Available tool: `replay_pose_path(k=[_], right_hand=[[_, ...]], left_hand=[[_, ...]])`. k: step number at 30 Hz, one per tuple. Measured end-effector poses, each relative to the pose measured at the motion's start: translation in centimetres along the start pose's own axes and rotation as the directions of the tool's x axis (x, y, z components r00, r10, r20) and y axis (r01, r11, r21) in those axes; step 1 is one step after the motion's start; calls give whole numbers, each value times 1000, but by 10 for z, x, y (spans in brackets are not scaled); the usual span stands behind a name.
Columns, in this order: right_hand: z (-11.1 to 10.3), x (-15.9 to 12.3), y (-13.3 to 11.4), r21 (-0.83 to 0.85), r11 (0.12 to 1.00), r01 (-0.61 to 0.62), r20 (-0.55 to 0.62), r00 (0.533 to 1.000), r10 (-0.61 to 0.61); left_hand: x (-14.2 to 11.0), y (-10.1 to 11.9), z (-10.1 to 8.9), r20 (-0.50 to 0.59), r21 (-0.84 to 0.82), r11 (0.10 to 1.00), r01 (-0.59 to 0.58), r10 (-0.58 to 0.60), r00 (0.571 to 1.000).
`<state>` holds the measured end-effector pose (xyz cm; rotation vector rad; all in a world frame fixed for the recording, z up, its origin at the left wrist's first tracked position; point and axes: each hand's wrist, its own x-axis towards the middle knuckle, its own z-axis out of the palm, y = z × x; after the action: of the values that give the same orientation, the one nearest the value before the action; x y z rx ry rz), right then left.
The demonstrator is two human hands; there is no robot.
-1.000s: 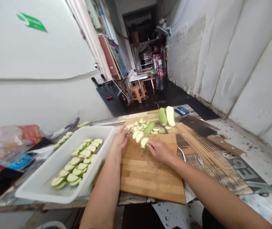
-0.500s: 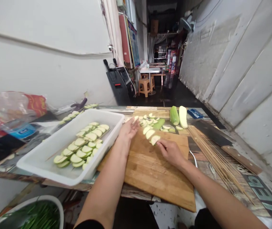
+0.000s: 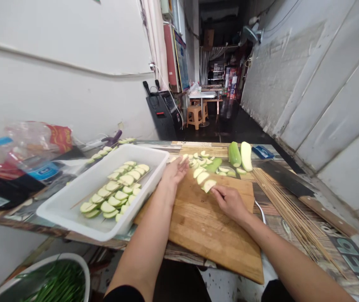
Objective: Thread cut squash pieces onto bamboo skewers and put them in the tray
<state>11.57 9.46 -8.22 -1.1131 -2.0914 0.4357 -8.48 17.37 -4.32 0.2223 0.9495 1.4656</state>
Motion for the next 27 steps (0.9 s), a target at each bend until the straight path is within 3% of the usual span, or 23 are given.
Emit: replay_pose_path(k=[15,22,27], right_hand=[[-1,1,-1,5,1000,1,17,1000,-1],[-1,1,-1,-16,1000,2,36,999,-2],[-1,1,-1,-1,1000,-5,41,999,5]], left_hand=[[1,-1,0,4,1,1000,0,0,1000],[4,-2,-1,-3,76,995,-62,62,998],[5,-2,-2,-9,116,993,-11,12,1000]])
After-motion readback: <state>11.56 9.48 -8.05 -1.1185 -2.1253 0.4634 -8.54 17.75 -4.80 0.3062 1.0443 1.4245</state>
